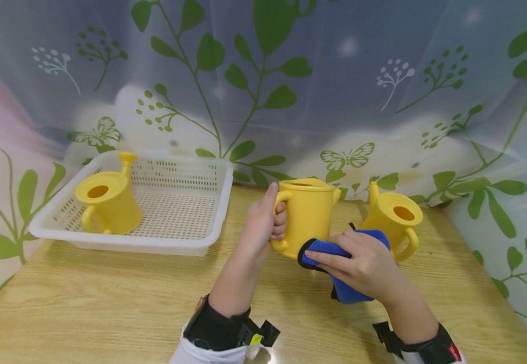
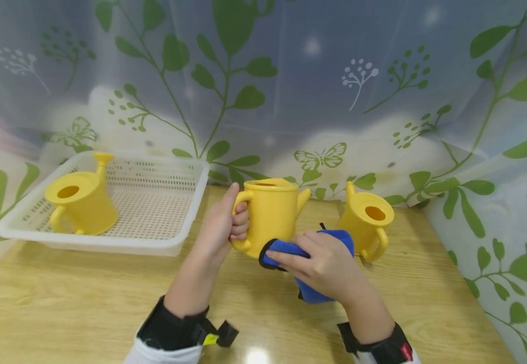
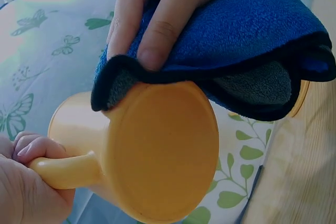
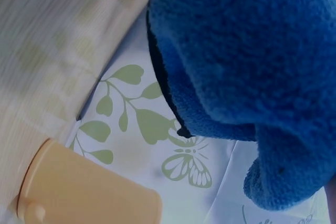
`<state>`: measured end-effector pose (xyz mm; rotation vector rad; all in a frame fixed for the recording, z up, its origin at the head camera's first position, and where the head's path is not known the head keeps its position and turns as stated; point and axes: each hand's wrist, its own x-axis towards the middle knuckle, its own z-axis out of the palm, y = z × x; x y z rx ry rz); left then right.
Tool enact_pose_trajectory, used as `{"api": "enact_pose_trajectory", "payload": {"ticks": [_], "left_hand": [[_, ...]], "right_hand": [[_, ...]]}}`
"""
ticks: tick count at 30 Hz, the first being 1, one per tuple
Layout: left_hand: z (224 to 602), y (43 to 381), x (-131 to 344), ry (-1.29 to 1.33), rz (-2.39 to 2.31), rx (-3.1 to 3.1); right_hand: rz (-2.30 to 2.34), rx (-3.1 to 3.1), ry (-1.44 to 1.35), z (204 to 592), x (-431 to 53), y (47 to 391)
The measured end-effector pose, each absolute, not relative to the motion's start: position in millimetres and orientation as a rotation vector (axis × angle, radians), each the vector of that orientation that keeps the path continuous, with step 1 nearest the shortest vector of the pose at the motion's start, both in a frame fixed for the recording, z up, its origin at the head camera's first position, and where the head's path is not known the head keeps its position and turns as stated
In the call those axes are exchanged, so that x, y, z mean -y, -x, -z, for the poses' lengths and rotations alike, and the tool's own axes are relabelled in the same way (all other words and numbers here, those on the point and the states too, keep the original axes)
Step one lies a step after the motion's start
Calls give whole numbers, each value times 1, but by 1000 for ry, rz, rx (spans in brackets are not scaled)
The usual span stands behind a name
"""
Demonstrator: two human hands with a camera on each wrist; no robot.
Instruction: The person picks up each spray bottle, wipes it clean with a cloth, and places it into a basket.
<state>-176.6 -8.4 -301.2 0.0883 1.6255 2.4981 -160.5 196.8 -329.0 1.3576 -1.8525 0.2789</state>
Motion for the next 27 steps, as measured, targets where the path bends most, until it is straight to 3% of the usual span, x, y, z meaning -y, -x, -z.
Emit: {"api": "enact_pose_trajectory", "payload": {"ticks": [27], "left_hand": [[302, 169, 1, -285, -2249, -1639]], "right_hand": [[-529, 1890, -941, 323, -223, 168]]}}
